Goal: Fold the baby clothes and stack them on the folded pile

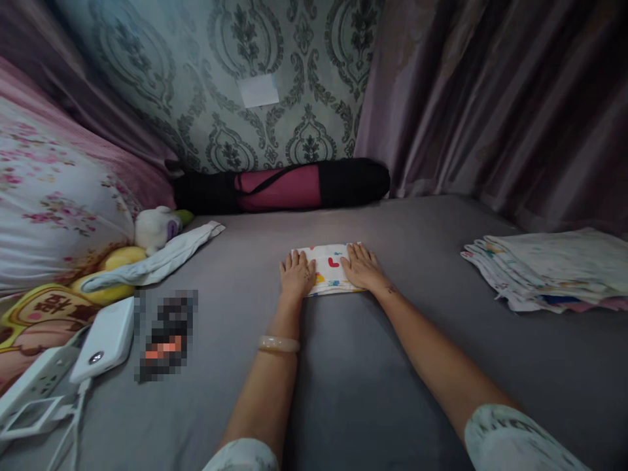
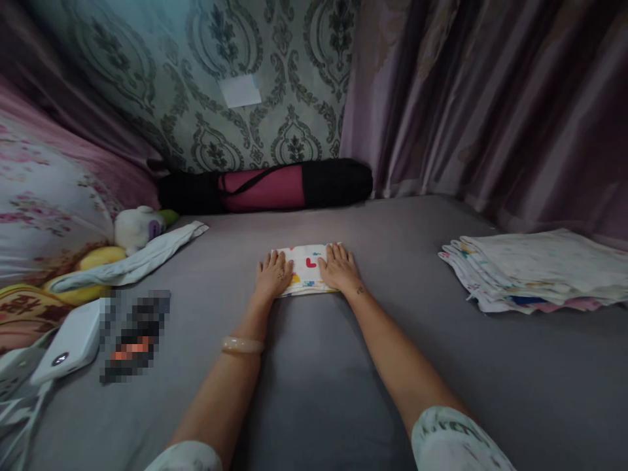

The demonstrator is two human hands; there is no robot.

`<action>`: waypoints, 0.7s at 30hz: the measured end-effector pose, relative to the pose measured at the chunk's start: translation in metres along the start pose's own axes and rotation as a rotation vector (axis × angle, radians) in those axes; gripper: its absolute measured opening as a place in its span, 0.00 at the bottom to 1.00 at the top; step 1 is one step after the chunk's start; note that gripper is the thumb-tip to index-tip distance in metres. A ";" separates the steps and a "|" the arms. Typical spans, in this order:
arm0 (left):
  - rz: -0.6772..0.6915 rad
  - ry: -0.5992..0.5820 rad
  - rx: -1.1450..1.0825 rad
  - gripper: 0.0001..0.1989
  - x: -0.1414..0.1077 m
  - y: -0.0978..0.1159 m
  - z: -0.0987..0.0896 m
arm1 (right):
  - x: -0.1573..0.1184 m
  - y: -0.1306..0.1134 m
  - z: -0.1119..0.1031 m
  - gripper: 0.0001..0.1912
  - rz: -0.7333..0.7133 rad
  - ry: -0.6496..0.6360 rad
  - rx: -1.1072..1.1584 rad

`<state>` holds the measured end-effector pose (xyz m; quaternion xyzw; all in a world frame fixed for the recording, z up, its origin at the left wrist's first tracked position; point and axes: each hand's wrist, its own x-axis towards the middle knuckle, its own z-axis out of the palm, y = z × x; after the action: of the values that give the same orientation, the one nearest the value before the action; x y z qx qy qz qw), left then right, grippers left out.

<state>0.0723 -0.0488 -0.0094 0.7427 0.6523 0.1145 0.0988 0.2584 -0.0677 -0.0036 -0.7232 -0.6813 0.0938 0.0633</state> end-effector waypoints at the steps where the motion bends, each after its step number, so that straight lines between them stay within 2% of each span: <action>1: 0.004 0.003 -0.001 0.30 0.000 0.000 0.000 | 0.000 0.000 0.001 0.35 0.000 0.006 0.001; 5: 0.007 0.009 0.000 0.30 0.000 0.000 0.002 | 0.000 0.001 0.002 0.33 -0.010 0.043 0.025; 8: 0.009 0.011 -0.025 0.29 0.002 -0.002 0.001 | 0.003 0.006 -0.004 0.29 -0.014 0.065 0.204; 12: 0.009 -0.019 -0.138 0.24 0.010 -0.015 -0.010 | 0.009 0.026 -0.023 0.21 0.204 0.051 0.599; 16: -0.190 0.068 -0.186 0.18 0.011 -0.035 -0.026 | 0.008 0.052 -0.040 0.16 0.404 -0.005 0.649; 18: -0.283 0.056 -0.175 0.16 0.008 -0.041 -0.031 | 0.005 0.060 -0.043 0.13 0.471 -0.052 0.655; 21: -0.344 -0.005 -0.153 0.17 0.004 -0.044 -0.033 | 0.001 0.063 -0.043 0.10 0.507 -0.091 0.656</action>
<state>0.0217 -0.0389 0.0092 0.6107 0.7588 0.1434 0.1750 0.3298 -0.0693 0.0244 -0.8047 -0.4176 0.3504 0.2352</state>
